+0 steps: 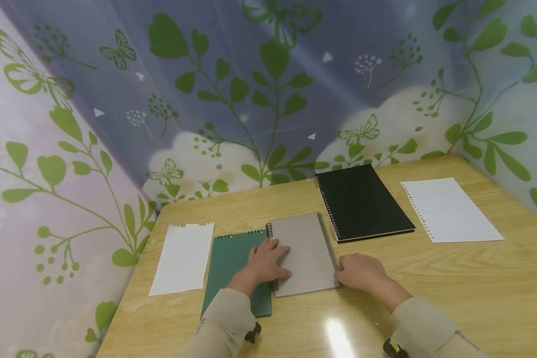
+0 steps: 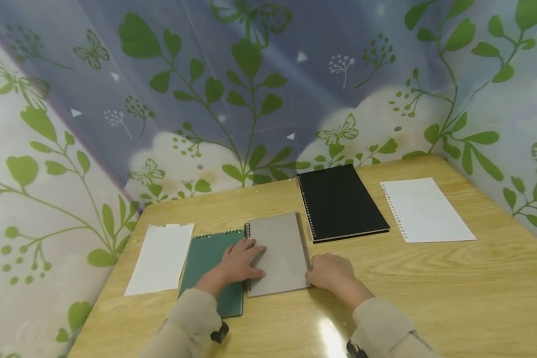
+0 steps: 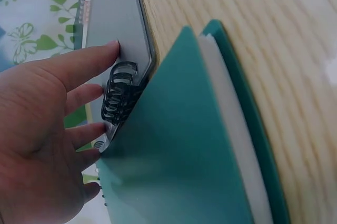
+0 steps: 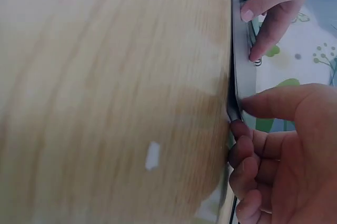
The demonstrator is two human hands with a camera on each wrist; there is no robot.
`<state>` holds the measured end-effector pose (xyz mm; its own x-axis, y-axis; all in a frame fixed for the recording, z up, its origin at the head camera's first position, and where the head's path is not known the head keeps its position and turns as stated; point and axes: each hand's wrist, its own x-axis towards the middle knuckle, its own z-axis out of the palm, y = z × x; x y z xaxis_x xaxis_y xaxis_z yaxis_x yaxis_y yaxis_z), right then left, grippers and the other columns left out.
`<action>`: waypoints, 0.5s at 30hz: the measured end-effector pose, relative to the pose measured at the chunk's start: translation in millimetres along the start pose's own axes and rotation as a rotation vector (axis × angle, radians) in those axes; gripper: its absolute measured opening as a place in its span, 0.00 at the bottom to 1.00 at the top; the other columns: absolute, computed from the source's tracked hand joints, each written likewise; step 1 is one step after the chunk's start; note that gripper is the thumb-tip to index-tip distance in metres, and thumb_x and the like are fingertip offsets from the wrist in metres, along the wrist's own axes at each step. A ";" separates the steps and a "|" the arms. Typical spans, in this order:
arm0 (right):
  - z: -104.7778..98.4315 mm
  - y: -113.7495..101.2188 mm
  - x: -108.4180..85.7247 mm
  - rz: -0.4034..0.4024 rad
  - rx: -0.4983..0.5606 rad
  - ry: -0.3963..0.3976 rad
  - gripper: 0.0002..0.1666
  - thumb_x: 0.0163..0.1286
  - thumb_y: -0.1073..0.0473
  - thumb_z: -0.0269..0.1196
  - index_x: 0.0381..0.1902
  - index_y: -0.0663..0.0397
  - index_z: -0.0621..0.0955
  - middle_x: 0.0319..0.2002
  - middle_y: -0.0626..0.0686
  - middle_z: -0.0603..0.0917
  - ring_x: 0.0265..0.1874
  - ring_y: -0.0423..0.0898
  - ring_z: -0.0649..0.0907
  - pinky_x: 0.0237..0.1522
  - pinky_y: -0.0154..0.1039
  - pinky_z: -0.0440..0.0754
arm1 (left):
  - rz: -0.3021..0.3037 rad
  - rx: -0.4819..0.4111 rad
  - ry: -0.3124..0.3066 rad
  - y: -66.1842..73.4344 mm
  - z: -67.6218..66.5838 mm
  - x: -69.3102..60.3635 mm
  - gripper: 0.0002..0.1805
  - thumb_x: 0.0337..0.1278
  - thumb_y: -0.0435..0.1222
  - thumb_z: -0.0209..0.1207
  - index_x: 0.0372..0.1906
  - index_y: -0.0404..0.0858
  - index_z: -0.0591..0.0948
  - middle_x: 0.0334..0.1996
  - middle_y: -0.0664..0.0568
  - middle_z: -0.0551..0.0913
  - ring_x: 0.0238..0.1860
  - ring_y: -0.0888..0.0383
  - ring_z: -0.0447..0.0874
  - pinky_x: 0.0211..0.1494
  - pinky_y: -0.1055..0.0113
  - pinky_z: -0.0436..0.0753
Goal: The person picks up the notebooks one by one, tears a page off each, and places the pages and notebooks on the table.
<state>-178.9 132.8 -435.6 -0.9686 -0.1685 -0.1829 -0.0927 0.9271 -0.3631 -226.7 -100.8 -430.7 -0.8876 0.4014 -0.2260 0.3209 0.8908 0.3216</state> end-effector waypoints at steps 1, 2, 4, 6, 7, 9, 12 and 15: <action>-0.2 0.6 0.9 0.000 -0.003 -0.004 0.10 0.55 0.53 0.57 0.18 0.48 0.72 0.16 0.46 0.72 0.18 0.43 0.70 0.19 0.36 0.63 | -0.005 -0.001 -0.001 0.6 -0.5 0.1 0.34 0.51 0.49 0.62 0.64 0.47 0.69 0.70 0.46 0.57 0.73 0.45 0.44 0.71 0.42 0.44; -0.8 1.1 1.8 0.001 -0.006 -0.011 0.10 0.55 0.53 0.57 0.18 0.49 0.73 0.16 0.46 0.72 0.18 0.43 0.70 0.19 0.36 0.63 | -0.007 -0.004 -0.002 1.1 -1.0 0.2 0.34 0.51 0.49 0.62 0.64 0.47 0.69 0.70 0.46 0.57 0.73 0.45 0.43 0.70 0.42 0.44; -1.8 2.2 3.5 0.004 -0.009 -0.028 0.10 0.54 0.53 0.58 0.18 0.48 0.73 0.16 0.46 0.72 0.18 0.43 0.70 0.20 0.36 0.62 | -0.009 -0.014 -0.004 1.8 -1.7 0.2 0.34 0.51 0.49 0.63 0.64 0.47 0.69 0.70 0.46 0.57 0.73 0.45 0.43 0.70 0.41 0.43; -3.5 2.6 4.7 0.006 -0.007 -0.047 0.10 0.54 0.53 0.58 0.18 0.48 0.73 0.16 0.46 0.72 0.18 0.43 0.70 0.20 0.36 0.61 | -0.011 -0.021 -0.011 1.9 -1.6 0.9 0.34 0.51 0.49 0.62 0.64 0.47 0.69 0.70 0.46 0.56 0.73 0.45 0.42 0.70 0.41 0.42; -4.2 2.8 5.2 0.008 -0.004 -0.054 0.09 0.54 0.53 0.58 0.18 0.48 0.74 0.16 0.47 0.71 0.18 0.43 0.70 0.20 0.36 0.61 | -0.010 -0.025 -0.012 1.6 -1.2 1.4 0.34 0.51 0.49 0.62 0.64 0.47 0.69 0.71 0.46 0.55 0.73 0.45 0.42 0.70 0.40 0.41; -4.6 3.3 6.3 0.009 0.011 -0.066 0.09 0.54 0.53 0.58 0.18 0.48 0.74 0.15 0.47 0.71 0.18 0.43 0.69 0.20 0.36 0.60 | -0.011 -0.031 -0.014 0.5 0.1 2.5 0.34 0.51 0.49 0.62 0.65 0.47 0.68 0.71 0.46 0.55 0.73 0.45 0.41 0.70 0.40 0.40; -2.6 5.5 8.0 0.000 0.035 -0.072 0.09 0.54 0.53 0.58 0.18 0.47 0.74 0.15 0.46 0.71 0.18 0.43 0.69 0.20 0.36 0.60 | -0.015 -0.033 -0.014 -0.7 3.1 3.9 0.34 0.51 0.49 0.62 0.65 0.48 0.68 0.71 0.46 0.54 0.73 0.46 0.40 0.70 0.41 0.39; 0.0 12.7 9.0 -0.031 0.078 -0.064 0.12 0.57 0.52 0.59 0.18 0.47 0.73 0.15 0.45 0.70 0.17 0.42 0.68 0.20 0.35 0.60 | -0.007 -0.034 -0.006 0.0 6.5 4.3 0.33 0.52 0.49 0.61 0.65 0.46 0.68 0.71 0.46 0.54 0.73 0.46 0.41 0.70 0.41 0.40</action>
<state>-188.9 143.1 -441.8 -0.9484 -0.2205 -0.2277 -0.1022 0.8927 -0.4389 -228.5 -97.7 -437.6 -0.8876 0.3967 -0.2342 0.3033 0.8859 0.3510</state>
